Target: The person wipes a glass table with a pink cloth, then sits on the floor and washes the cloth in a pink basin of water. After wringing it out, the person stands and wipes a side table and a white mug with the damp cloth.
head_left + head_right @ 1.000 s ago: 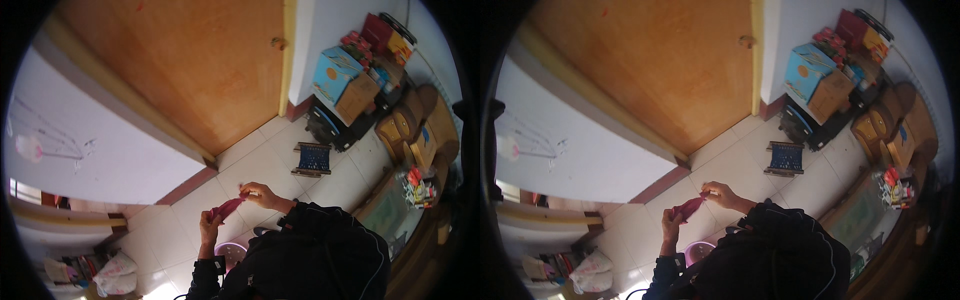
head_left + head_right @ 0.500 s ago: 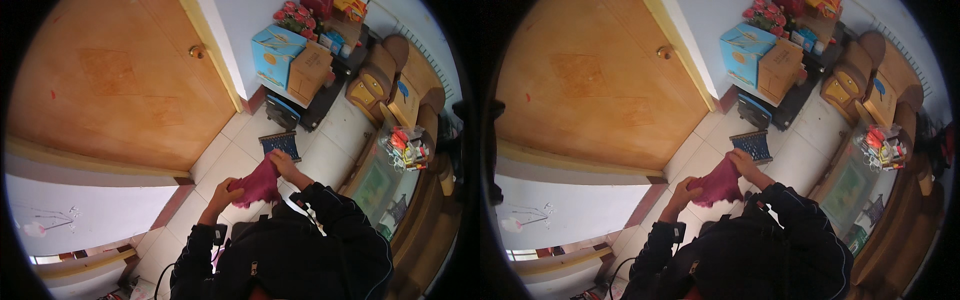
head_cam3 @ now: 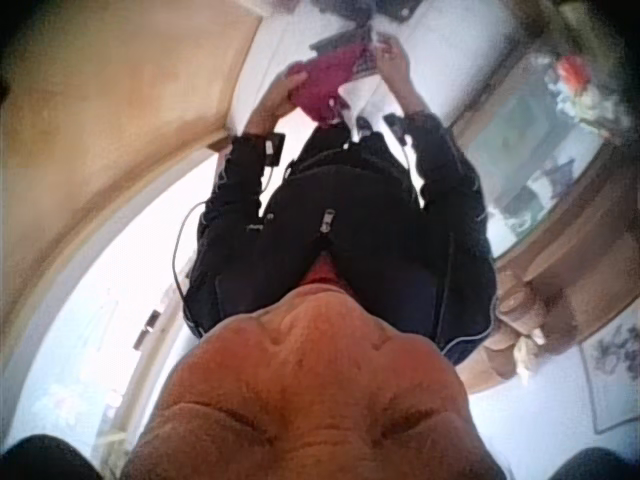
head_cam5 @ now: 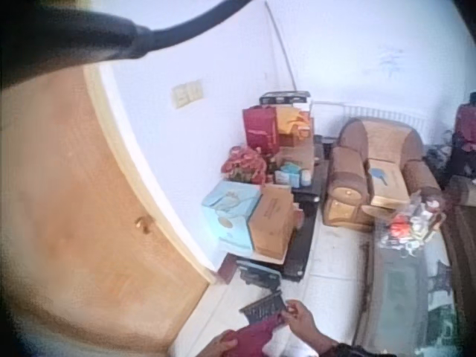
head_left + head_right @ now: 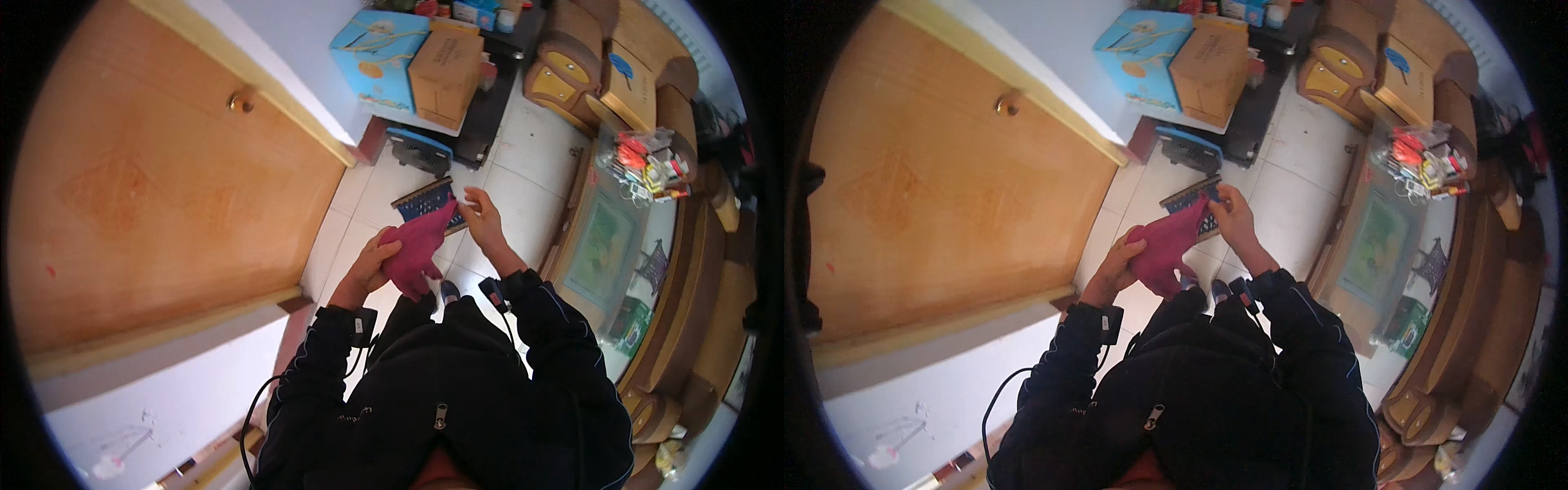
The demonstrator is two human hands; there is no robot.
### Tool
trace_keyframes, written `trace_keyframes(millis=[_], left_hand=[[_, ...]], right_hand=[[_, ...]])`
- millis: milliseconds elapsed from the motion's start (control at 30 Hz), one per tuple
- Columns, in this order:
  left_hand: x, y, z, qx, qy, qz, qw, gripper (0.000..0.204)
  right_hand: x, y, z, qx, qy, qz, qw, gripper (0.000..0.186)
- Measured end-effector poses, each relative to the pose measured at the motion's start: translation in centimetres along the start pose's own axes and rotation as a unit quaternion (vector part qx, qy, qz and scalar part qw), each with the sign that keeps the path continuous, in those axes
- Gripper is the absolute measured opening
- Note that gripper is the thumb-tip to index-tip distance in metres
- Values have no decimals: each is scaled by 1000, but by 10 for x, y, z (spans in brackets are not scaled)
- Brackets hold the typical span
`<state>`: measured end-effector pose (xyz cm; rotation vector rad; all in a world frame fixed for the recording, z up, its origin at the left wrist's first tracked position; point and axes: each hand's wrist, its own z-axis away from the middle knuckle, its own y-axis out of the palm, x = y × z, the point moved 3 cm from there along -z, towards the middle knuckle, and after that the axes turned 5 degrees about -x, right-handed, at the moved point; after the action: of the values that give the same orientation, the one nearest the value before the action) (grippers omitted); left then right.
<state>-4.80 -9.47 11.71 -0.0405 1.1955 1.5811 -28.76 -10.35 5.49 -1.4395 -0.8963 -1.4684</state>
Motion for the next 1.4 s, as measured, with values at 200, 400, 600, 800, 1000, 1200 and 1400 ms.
trace_keyframes(millis=[200,400,600,800,1000,1200,1400], left_hand=[[-17,8,-19,83,-31,-75,993,54],[-10,-3,-32,51,-96,-73,991,31],[-1,-12,-77,-63,34,-250,966,24],[4,48,-122,-94,141,-291,942,27],[16,141,-188,-112,256,-489,827,14],[39,200,-244,-95,268,-495,821,14],[52,234,-280,-50,188,-377,906,15]], right_hand=[[-17,28,34,192,264,-127,937,37],[-22,40,28,122,203,-154,959,15],[-27,-46,-5,1,189,-179,965,12],[-18,-130,-61,-57,161,-241,955,12],[-6,-231,-112,-4,170,-263,950,11],[-18,-304,-136,-32,187,-316,930,6],[-47,-339,-138,-69,195,-301,931,36]])
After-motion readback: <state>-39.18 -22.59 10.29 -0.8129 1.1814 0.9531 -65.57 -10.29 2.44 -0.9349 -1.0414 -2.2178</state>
